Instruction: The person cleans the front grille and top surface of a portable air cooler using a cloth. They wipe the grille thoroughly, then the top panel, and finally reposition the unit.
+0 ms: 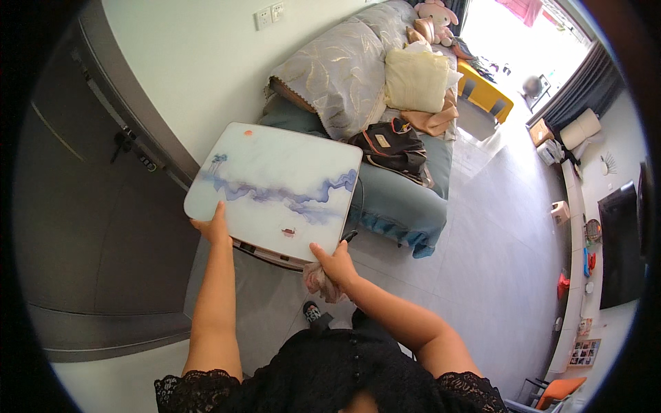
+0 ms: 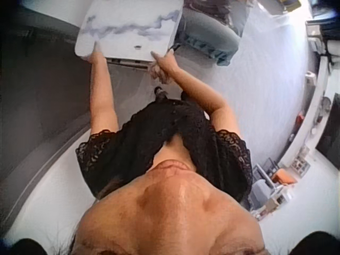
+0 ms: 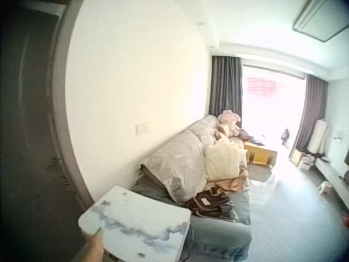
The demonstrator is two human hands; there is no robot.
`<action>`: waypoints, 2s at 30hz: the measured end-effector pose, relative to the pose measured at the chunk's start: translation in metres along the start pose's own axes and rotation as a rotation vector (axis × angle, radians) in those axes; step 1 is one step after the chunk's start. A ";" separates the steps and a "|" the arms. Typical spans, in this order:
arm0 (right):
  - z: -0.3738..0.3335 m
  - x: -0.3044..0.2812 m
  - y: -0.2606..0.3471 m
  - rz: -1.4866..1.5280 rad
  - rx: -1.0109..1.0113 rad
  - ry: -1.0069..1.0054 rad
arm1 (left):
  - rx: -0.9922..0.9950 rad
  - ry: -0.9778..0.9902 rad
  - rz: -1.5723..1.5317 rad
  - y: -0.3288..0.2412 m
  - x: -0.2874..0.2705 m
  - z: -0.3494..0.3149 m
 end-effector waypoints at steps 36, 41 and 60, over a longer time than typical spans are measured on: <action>0.005 -0.004 0.020 -0.002 -0.050 -0.021 | 0.000 0.271 0.372 -0.023 0.022 -0.121; 0.020 -0.033 -0.020 0.144 0.030 0.148 | -0.036 0.312 0.172 0.001 0.028 -0.187; -0.017 -0.196 -0.078 0.581 0.181 0.319 | -0.440 0.828 0.145 0.073 0.123 -0.349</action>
Point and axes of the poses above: each hand's wrist, its own z-axis towards the middle knuckle, its own x-axis out of the palm, y = z × x, the point moved 5 cm from there along z, towards the middle knuckle, and after that the axes turned 5 degrees about y, right-handed, at the moved point
